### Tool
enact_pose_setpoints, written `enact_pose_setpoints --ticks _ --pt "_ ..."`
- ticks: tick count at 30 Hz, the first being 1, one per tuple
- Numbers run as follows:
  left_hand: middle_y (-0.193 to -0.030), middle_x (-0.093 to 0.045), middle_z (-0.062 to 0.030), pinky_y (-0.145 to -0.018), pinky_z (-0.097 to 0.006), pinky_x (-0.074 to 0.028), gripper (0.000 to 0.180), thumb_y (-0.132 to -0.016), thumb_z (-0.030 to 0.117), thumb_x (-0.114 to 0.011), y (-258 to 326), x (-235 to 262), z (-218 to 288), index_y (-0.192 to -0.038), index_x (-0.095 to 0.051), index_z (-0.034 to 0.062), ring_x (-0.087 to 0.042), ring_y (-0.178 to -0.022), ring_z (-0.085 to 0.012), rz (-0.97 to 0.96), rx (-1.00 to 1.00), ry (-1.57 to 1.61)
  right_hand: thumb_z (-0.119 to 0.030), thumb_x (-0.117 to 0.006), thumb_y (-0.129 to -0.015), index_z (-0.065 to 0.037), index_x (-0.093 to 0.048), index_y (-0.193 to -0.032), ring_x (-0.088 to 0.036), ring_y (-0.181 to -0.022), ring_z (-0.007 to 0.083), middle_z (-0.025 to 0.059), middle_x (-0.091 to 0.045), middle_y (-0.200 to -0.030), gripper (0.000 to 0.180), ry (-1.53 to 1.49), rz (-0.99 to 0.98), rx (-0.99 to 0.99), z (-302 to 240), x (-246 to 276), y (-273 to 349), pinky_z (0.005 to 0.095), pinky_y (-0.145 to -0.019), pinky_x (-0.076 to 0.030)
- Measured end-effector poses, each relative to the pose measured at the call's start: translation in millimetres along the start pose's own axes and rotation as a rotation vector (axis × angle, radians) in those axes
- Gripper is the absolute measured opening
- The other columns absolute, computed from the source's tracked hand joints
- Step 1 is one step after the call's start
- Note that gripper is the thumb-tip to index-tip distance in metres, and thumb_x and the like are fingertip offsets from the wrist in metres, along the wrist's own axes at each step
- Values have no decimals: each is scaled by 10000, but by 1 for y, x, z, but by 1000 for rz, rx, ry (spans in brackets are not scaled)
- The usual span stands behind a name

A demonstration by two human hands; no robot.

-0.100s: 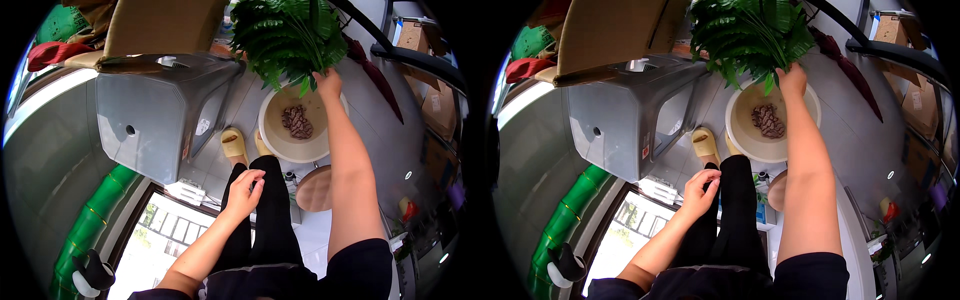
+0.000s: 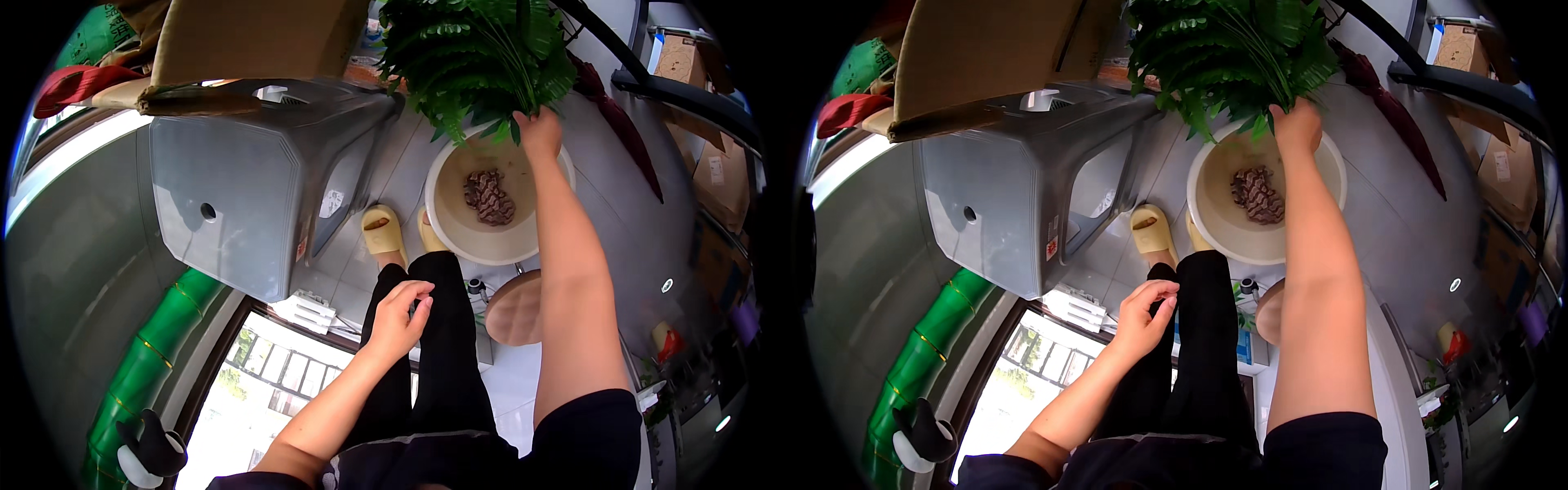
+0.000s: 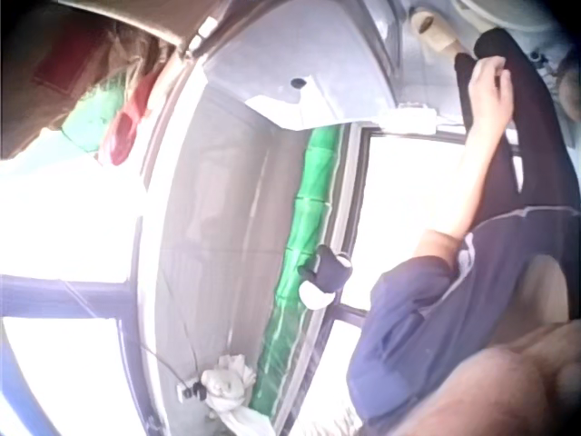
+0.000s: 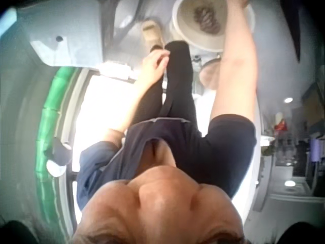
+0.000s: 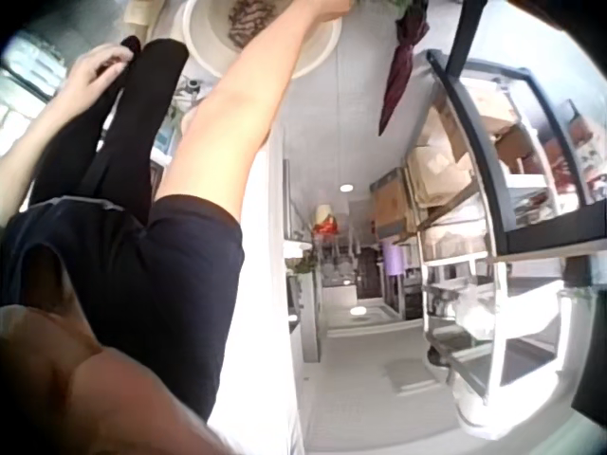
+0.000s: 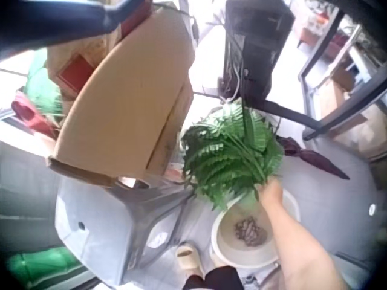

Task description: The person assembles an artificial bamboo plant by hand near a window. They pick up artificial bamboo leaves from a container on the floor, insert the stems into pre-made holes along a green plastic pole, and arrange the foliage.

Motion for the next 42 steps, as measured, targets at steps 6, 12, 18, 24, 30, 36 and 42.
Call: enact_pose_setpoints --ticks 6,12,18,24,30,36,42 --pt "-839 -565 -122 -657 -284 -457 182 -733 10 -558 1 17 -11 -914 -551 -7 -576 -729 -230 18 36 -63 -279 -611 -718 -75 -551 -952 -541 -834 329 143 -573 -812 316 222 226 138 -19 30 -3 428 -672 -439" --pt "-826 -560 -121 -663 -295 -455 179 -731 22 -562 3 22 13 -908 -547 -6 -567 -735 -237 18 -2 -79 -301 -516 -800 -96 -530 -934 -547 -732 373 161 -588 -789 245 38 89 161 -38 64 24 457 -625 -425" --pt "-832 -557 -124 -662 -300 -453 189 -737 41 -564 0 19 22 -920 -545 1 -565 -739 -240 3 -36 -63 -274 -473 -832 -61 -491 -931 -538 -721 387 171 -584 -787 236 48 108 287 -74 96 64 462 -603 -412" --pt "-858 -568 -123 -691 -309 -453 212 -747 90 -573 -14 20 37 -938 -543 2 -574 -773 -238 -9 -4 -30 -219 -462 -845 -29 -468 -891 -518 -697 396 188 -553 -730 196 -185 174 299 -48 106 119 442 -590 -398" --pt "-909 -566 -124 -723 -286 -453 261 -784 124 -564 -49 15 59 -997 -527 -21 -573 -808 -202 -21 -61 -60 -228 -454 -853 0 -475 -814 -494 -670 401 207 -536 -706 232 -382 60 223 -88 116 96 429 -571 -379" --pt "-951 -544 -138 -707 -298 -448 314 -793 173 -564 -55 9 72 -1036 -510 -19 -566 -816 -202 -19 -93 -36 -247 -450 -867 13 -476 -768 -453 -492 227 124 -486 -559 279 -475 107 224 -120 157 93 328 -485 -364" --pt "-955 -547 -183 -739 -349 -441 363 -774 232 -564 -24 8 60 -1039 -507 -9 -557 -834 -275 -36 -12 -15 -227 -452 -865 8 -490 -823 -497 -539 228 112 -540 -631 242 -542 2 129 -103 152 162 322 -518 -393"
Point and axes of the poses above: each hand's wrist, its own y-axis away from the middle knuckle, its own x-axis out of the back of the hand, z = x × y, the point moved 8 cm from there along -y, towards the middle knuckle
